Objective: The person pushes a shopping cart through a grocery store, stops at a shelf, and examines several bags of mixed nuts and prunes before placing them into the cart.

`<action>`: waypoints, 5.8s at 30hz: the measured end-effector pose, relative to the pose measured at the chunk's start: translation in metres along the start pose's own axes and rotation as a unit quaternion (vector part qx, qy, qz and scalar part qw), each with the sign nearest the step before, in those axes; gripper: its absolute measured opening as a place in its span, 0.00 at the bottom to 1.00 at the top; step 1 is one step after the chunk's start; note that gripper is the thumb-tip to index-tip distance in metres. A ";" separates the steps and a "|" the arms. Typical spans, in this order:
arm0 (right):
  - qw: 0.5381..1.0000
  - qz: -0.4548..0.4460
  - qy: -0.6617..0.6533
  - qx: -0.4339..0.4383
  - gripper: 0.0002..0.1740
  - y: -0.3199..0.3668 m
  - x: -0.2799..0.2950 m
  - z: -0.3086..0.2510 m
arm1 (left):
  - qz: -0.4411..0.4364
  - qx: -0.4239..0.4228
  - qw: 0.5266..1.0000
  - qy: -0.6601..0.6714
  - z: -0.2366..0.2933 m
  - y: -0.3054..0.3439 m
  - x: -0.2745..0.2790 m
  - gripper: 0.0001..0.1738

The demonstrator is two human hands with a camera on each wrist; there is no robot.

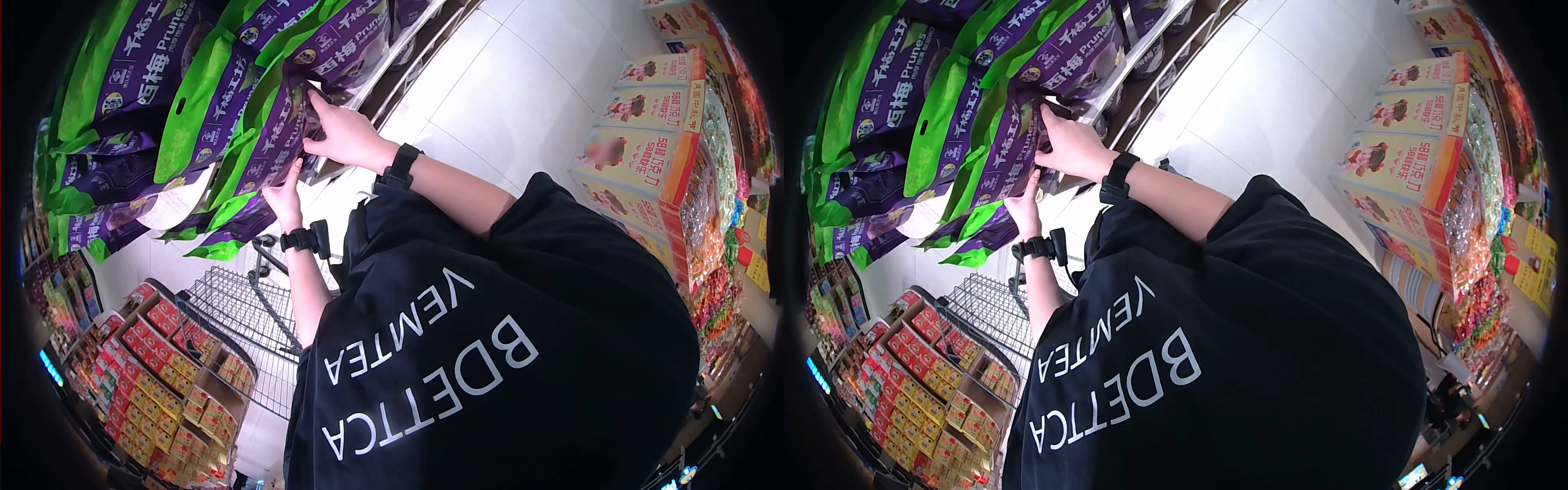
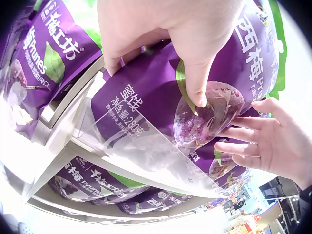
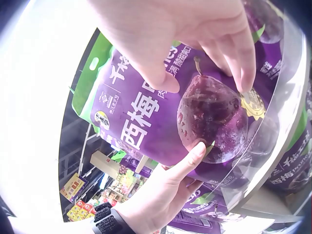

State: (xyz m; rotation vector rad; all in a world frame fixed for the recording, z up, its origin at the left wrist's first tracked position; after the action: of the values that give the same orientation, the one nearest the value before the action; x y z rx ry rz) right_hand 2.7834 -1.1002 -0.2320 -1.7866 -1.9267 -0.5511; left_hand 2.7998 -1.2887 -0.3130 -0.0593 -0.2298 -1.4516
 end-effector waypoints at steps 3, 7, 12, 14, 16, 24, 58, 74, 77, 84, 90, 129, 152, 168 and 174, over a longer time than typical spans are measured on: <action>1.000 -0.011 0.000 -0.008 0.46 0.000 0.001 -0.001 | -0.006 0.006 1.000 -0.008 0.003 0.001 -0.001 0.16; 1.000 -0.008 0.002 -0.007 0.46 0.000 0.001 -0.001 | -0.009 0.012 1.000 0.012 -0.001 0.000 -0.001 0.16; 1.000 -0.006 0.006 -0.005 0.46 0.000 0.000 -0.001 | 0.011 0.010 1.000 0.018 -0.003 -0.001 0.000 0.17; 1.000 -0.006 0.004 -0.004 0.46 0.000 0.001 -0.001 | 0.013 0.006 1.000 0.012 -0.002 -0.001 0.000 0.17; 1.000 -0.006 0.005 -0.004 0.46 0.000 0.000 0.000 | 0.011 0.005 1.000 0.009 -0.002 0.000 0.000 0.17; 1.000 -0.011 0.004 -0.009 0.46 0.000 0.002 -0.002 | 0.009 0.005 1.000 0.022 0.000 0.000 -0.001 0.17; 1.000 -0.005 0.013 -0.005 0.47 0.000 0.002 -0.002 | 0.012 0.000 1.000 0.017 -0.001 0.000 -0.001 0.16; 0.999 -0.017 0.030 -0.016 0.30 0.002 0.002 0.028 | 0.109 -0.074 0.979 0.153 0.020 0.028 0.002 0.44; 0.993 -0.015 0.098 0.066 0.23 0.007 -0.004 0.042 | 0.171 -0.108 0.970 0.138 0.027 0.039 0.022 0.41; 0.969 -0.055 0.204 0.129 0.26 0.013 -0.018 0.054 | 0.271 -0.066 0.959 0.051 0.056 0.111 0.115 0.11; 0.946 -0.072 0.273 0.158 0.31 0.018 -0.022 0.046 | 0.364 0.235 0.779 -0.453 0.084 0.275 0.203 0.21; 0.657 -0.537 0.204 0.489 0.16 0.497 -0.319 -0.260 | 0.206 0.074 0.865 -0.451 -0.050 0.599 0.369 0.13; 0.751 -0.462 0.146 0.449 0.04 0.179 -0.533 -0.375 | 0.201 0.192 0.864 -0.421 -0.090 0.298 0.645 0.13; 0.862 -0.256 0.306 0.314 0.29 -0.023 -0.695 -0.464 | 0.111 0.214 0.863 -0.445 -0.117 0.052 0.826 0.23; 0.876 -0.231 0.279 0.319 0.30 -0.065 -0.730 -0.485 | 0.110 0.184 0.845 -0.490 -0.125 0.000 0.868 0.22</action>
State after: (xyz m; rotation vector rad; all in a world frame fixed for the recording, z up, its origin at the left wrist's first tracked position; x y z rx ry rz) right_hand 2.7879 -1.9789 -0.2555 -0.6577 -1.8011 -0.4374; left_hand 2.9024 -2.1583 -0.2693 -0.5047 -1.2944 -1.0098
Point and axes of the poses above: each hand's wrist, its own y-axis away from the middle knuckle, its own x-axis out of the back of the hand, z = x × y, the point moved 5 cm from there along -y, towards the middle knuckle, and after that the axes turned 1 degree about y, right-handed, at the moved point
